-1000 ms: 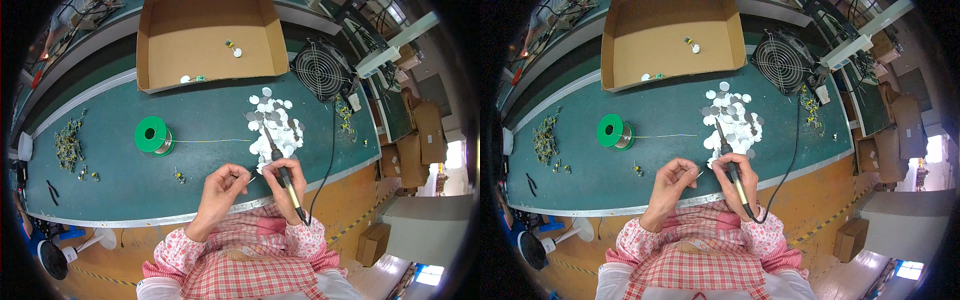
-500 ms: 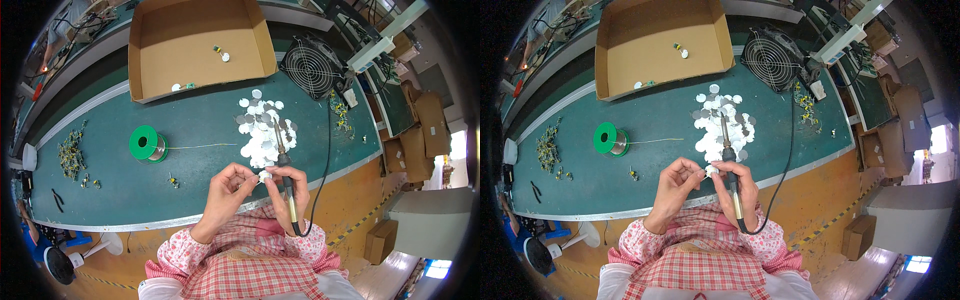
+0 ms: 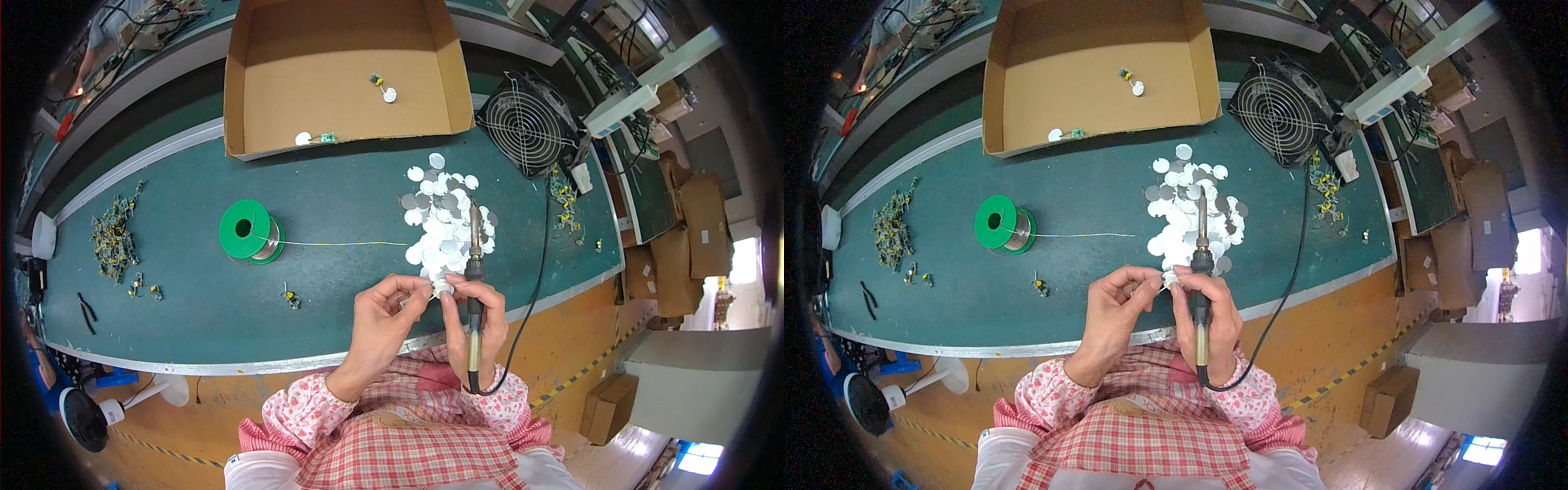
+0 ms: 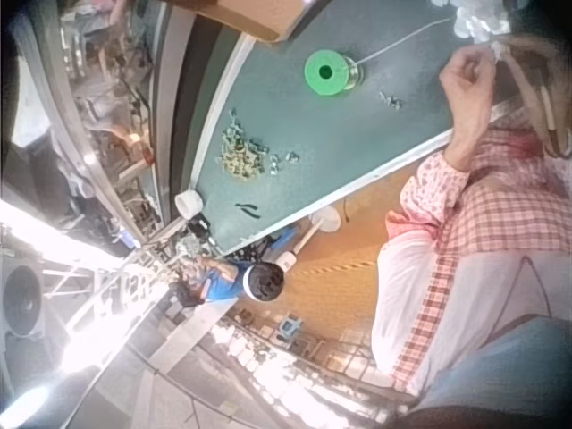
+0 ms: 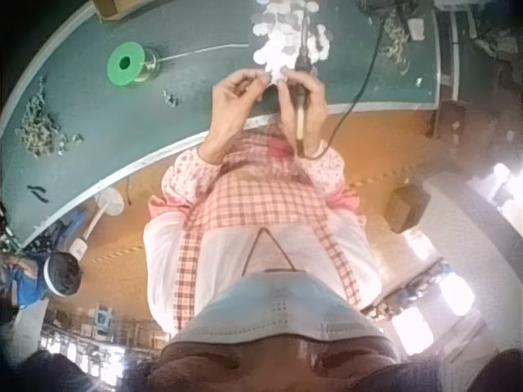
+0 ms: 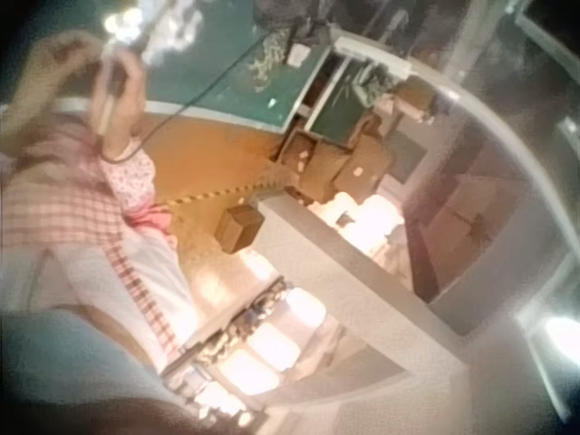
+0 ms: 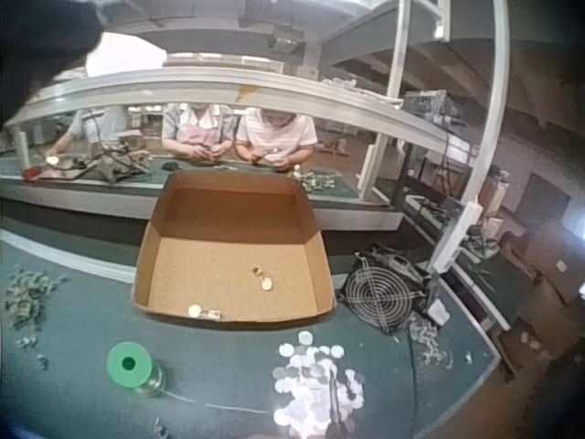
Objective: The person solders small circuit boards to round metal plates using a soldering iron and solder wire, placing the assembled components into a cardboard box.
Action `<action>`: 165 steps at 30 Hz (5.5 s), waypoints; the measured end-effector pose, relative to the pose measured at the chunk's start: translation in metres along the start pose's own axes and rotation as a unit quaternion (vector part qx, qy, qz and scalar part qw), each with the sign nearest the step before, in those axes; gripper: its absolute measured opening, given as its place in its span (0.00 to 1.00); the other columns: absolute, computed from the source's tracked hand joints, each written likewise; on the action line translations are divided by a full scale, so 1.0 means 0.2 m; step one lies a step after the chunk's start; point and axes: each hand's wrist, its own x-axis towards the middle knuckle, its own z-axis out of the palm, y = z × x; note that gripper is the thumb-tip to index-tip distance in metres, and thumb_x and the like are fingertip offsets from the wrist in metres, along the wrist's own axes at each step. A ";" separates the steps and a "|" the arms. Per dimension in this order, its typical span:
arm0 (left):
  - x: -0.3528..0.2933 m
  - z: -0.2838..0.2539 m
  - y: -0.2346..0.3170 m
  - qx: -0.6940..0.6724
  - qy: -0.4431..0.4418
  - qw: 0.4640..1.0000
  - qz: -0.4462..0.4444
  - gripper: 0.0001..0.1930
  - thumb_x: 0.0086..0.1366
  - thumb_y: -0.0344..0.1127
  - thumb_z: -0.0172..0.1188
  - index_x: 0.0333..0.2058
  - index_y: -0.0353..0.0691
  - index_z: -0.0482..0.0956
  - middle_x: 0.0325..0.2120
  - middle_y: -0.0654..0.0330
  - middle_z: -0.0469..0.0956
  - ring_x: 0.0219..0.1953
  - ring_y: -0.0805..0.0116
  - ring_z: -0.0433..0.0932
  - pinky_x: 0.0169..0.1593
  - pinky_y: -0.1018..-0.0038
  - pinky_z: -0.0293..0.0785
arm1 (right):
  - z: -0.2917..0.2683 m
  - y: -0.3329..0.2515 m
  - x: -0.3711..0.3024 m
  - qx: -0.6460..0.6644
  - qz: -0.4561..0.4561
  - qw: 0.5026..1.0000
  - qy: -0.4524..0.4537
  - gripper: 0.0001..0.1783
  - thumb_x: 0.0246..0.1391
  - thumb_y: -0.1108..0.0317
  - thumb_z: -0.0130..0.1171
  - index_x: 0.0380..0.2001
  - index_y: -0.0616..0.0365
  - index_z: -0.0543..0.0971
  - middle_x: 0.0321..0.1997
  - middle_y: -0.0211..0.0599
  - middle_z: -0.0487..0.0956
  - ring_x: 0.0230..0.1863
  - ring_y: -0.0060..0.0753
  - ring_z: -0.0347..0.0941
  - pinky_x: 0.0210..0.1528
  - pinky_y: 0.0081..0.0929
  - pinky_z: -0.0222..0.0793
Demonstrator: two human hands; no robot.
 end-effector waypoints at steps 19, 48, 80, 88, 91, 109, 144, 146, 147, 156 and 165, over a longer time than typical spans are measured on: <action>0.14 -0.05 0.06 -0.073 0.088 0.993 0.000 0.07 0.59 0.29 0.62 0.35 0.32 0.80 0.24 0.66 0.76 0.24 0.82 0.68 0.29 0.84 0.62 | -0.15 -0.12 0.08 0.027 -0.059 0.997 -0.037 0.15 0.59 0.63 0.48 0.30 0.67 0.74 0.16 0.38 0.73 0.11 0.27 0.70 0.14 0.19 0.60; 0.11 -0.06 0.10 -0.080 0.066 0.995 0.001 0.06 0.59 0.29 0.62 0.34 0.32 0.80 0.24 0.66 0.76 0.24 0.81 0.67 0.29 0.83 0.62 | -0.11 -0.05 0.00 0.052 -0.113 0.992 0.006 0.07 0.53 0.73 0.53 0.34 0.63 0.77 0.19 0.36 0.78 0.20 0.27 0.76 0.20 0.22 0.68; 0.08 -0.10 0.19 0.108 -0.178 0.977 -0.036 0.05 0.61 0.30 0.61 0.32 0.36 0.77 0.26 0.68 0.74 0.26 0.83 0.68 0.30 0.84 0.64 | -0.11 -0.04 0.12 0.131 0.114 0.982 -0.076 0.16 0.53 0.79 0.59 0.45 0.59 0.71 0.40 0.39 0.81 0.38 0.20 0.76 0.40 0.18 0.71; 0.07 -0.11 0.19 0.138 -0.188 0.972 0.019 0.05 0.60 0.29 0.62 0.32 0.34 0.78 0.28 0.68 0.77 0.33 0.84 0.72 0.37 0.83 0.69 | -0.15 -0.06 0.13 0.114 0.079 0.983 -0.118 0.16 0.52 0.79 0.59 0.45 0.60 0.72 0.40 0.39 0.81 0.39 0.22 0.77 0.41 0.19 0.72; 0.08 -0.11 0.19 0.167 -0.190 0.967 0.034 0.05 0.59 0.29 0.62 0.33 0.33 0.78 0.29 0.67 0.78 0.34 0.83 0.73 0.39 0.82 0.71 | -0.16 -0.06 0.14 0.112 0.080 0.982 -0.129 0.16 0.52 0.80 0.59 0.45 0.61 0.73 0.41 0.40 0.80 0.41 0.24 0.78 0.42 0.20 0.73; 0.14 -0.14 0.11 0.130 -0.059 0.990 -0.009 0.06 0.59 0.30 0.63 0.34 0.34 0.81 0.26 0.67 0.78 0.27 0.85 0.69 0.29 0.85 0.65 | -0.11 -0.02 0.14 -0.059 0.005 0.998 -0.021 0.14 0.50 0.78 0.62 0.42 0.61 0.76 0.32 0.41 0.81 0.31 0.27 0.79 0.34 0.22 0.73; 0.14 -0.12 0.12 -0.040 0.033 0.998 -0.026 0.08 0.57 0.29 0.62 0.33 0.31 0.79 0.23 0.66 0.75 0.23 0.81 0.66 0.28 0.82 0.61 | -0.14 0.02 0.04 0.092 -0.134 0.987 -0.017 0.07 0.55 0.70 0.53 0.32 0.64 0.70 0.16 0.36 0.76 0.17 0.27 0.75 0.18 0.22 0.68; 0.11 -0.13 0.12 -0.024 0.003 0.999 -0.043 0.06 0.57 0.29 0.62 0.32 0.32 0.79 0.24 0.66 0.76 0.25 0.81 0.69 0.30 0.82 0.63 | -0.15 0.00 0.04 0.126 -0.057 0.989 0.049 0.09 0.57 0.67 0.52 0.32 0.63 0.69 0.17 0.37 0.74 0.15 0.27 0.73 0.18 0.23 0.67; 0.08 -0.11 0.12 -0.021 0.002 0.999 -0.040 0.06 0.57 0.29 0.62 0.32 0.32 0.79 0.24 0.66 0.76 0.25 0.81 0.69 0.30 0.82 0.63 | -0.15 -0.02 0.05 0.127 -0.029 0.990 0.054 0.10 0.58 0.65 0.52 0.33 0.62 0.68 0.17 0.38 0.73 0.15 0.27 0.71 0.20 0.23 0.66; 0.27 0.00 0.72 0.484 0.116 0.795 0.347 0.19 0.52 0.38 0.68 0.42 0.39 0.76 0.28 0.61 0.76 0.28 0.71 0.74 0.33 0.74 0.69 | -0.24 0.02 -0.01 0.111 0.038 0.985 0.128 0.11 0.59 0.65 0.51 0.34 0.65 0.69 0.23 0.40 0.73 0.16 0.28 0.72 0.21 0.24 0.68; -0.21 0.35 0.63 -0.116 -0.427 0.889 0.115 0.08 0.66 0.33 0.54 0.40 0.36 0.75 0.37 0.62 0.76 0.42 0.71 0.76 0.44 0.73 0.72 | -0.36 0.03 -0.03 0.084 0.194 0.969 0.125 0.09 0.61 0.67 0.48 0.34 0.64 0.69 0.26 0.38 0.72 0.17 0.24 0.69 0.20 0.23 0.66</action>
